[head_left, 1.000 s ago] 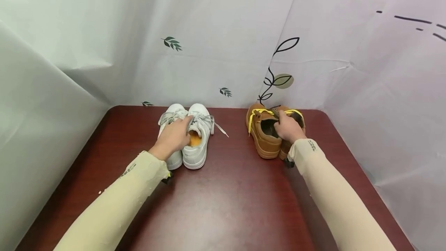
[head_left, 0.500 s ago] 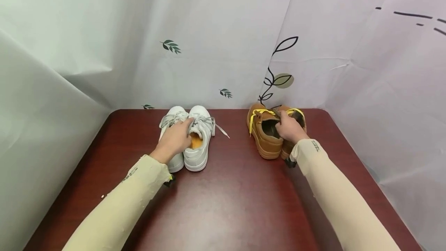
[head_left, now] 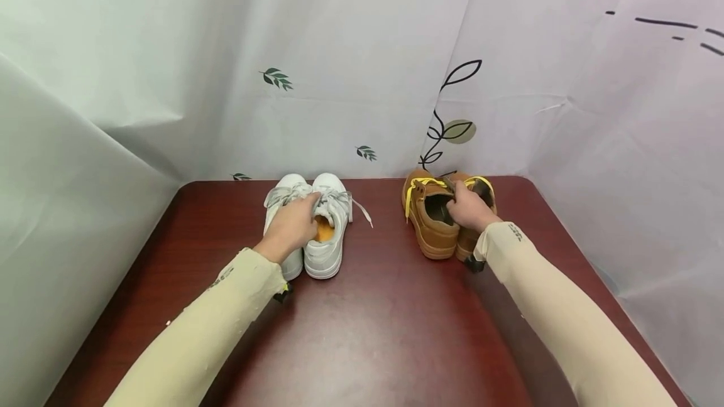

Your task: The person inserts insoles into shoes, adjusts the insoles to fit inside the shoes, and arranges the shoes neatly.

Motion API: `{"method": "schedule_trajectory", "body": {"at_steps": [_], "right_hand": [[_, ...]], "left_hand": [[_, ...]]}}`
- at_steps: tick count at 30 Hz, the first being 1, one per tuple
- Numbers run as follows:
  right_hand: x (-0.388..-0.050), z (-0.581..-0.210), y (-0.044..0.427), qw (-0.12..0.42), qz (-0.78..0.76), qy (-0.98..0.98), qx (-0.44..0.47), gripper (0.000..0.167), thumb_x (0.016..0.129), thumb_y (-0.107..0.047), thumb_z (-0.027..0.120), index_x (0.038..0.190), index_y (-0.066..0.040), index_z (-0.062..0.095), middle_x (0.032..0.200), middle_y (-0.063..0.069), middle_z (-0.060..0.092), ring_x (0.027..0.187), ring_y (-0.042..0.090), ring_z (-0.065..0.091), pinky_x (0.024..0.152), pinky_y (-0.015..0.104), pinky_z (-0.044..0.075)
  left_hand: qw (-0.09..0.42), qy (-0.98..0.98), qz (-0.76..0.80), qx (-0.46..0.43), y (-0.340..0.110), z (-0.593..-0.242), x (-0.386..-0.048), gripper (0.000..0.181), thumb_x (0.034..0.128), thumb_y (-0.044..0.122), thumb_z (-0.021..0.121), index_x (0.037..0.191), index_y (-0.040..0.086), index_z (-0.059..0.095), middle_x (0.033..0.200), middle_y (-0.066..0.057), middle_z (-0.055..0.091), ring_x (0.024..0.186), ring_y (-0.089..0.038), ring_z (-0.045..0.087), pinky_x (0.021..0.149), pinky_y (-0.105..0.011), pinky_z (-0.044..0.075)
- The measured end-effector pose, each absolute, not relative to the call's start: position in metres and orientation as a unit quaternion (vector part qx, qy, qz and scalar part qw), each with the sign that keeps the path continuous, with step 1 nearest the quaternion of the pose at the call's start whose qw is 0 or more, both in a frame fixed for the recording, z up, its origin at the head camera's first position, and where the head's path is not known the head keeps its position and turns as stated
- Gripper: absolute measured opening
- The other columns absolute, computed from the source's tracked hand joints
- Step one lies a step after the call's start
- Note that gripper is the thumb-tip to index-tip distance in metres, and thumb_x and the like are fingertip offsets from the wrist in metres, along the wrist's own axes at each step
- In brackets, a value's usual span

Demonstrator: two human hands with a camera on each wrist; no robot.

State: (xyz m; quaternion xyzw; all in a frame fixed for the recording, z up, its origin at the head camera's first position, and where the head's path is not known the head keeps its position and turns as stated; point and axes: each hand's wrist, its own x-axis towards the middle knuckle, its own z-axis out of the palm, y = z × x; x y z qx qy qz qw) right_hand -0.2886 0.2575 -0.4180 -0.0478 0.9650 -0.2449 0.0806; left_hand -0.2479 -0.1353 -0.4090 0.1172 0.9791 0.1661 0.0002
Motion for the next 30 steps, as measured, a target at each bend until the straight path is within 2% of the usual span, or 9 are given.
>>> {"method": "schedule_trajectory", "body": {"at_steps": [5, 9, 12, 16, 24, 30], "right_hand": [[-0.288, -0.419, 0.258, 0.082, -0.246, 0.964, -0.052, 0.048, 0.101, -0.015, 0.035, 0.143, 0.006, 0.027, 0.119, 0.029, 0.056, 0.099, 0.037, 0.057, 0.082, 0.049, 0.044], [-0.285, -0.419, 0.254, 0.091, -0.251, 0.962, -0.061, 0.051, 0.102, -0.015, 0.035, 0.146, 0.007, 0.024, 0.130, 0.035, 0.052, 0.106, 0.038, 0.056, 0.086, 0.051, 0.045], [-0.283, -0.419, 0.249, 0.094, -0.255, 0.961, -0.061, 0.050, 0.103, -0.015, 0.035, 0.147, 0.006, 0.024, 0.132, 0.034, 0.052, 0.106, 0.037, 0.057, 0.086, 0.050, 0.045], [-0.281, -0.416, 0.241, 0.093, -0.265, 0.958, -0.060, 0.049, 0.103, -0.015, 0.036, 0.147, 0.002, 0.025, 0.131, 0.031, 0.054, 0.105, 0.036, 0.058, 0.085, 0.049, 0.045], [-0.275, -0.412, 0.228, 0.094, -0.287, 0.952, -0.057, 0.054, 0.103, -0.015, 0.034, 0.152, 0.000, 0.019, 0.144, 0.033, 0.045, 0.128, 0.042, 0.052, 0.102, 0.056, 0.043], [-0.269, -0.416, 0.219, 0.095, -0.303, 0.946, -0.065, 0.055, 0.104, -0.016, 0.034, 0.155, -0.003, 0.017, 0.147, 0.031, 0.043, 0.132, 0.043, 0.050, 0.105, 0.057, 0.041]], "left_hand": [[0.007, 0.978, 0.177, 0.114, -0.125, -0.409, -0.251, 0.068, 0.0844, 0.003, 0.053, 0.152, 0.008, 0.041, 0.131, -0.021, 0.063, 0.118, -0.037, 0.060, 0.088, -0.052, 0.051], [0.018, 0.977, 0.183, 0.108, -0.117, -0.408, -0.252, 0.069, 0.0852, 0.002, 0.056, 0.152, 0.010, 0.042, 0.133, -0.018, 0.063, 0.113, -0.032, 0.062, 0.080, -0.047, 0.051], [0.026, 0.975, 0.189, 0.112, -0.108, -0.408, -0.251, 0.070, 0.0859, 0.002, 0.057, 0.153, 0.011, 0.041, 0.134, -0.017, 0.063, 0.112, -0.031, 0.063, 0.079, -0.045, 0.051], [0.026, 0.975, 0.187, 0.115, -0.096, -0.408, -0.250, 0.070, 0.0856, 0.003, 0.056, 0.153, 0.011, 0.041, 0.133, -0.017, 0.063, 0.119, -0.033, 0.061, 0.087, -0.048, 0.052], [0.013, 0.979, 0.177, 0.098, -0.085, -0.406, -0.249, 0.065, 0.0881, 0.006, 0.056, 0.152, 0.011, 0.043, 0.133, -0.019, 0.061, 0.123, -0.034, 0.058, 0.094, -0.049, 0.050], [0.026, 0.980, 0.176, 0.084, -0.081, -0.407, -0.246, 0.064, 0.0902, 0.007, 0.054, 0.153, 0.011, 0.040, 0.134, -0.021, 0.059, 0.122, -0.036, 0.057, 0.092, -0.050, 0.051]]}}
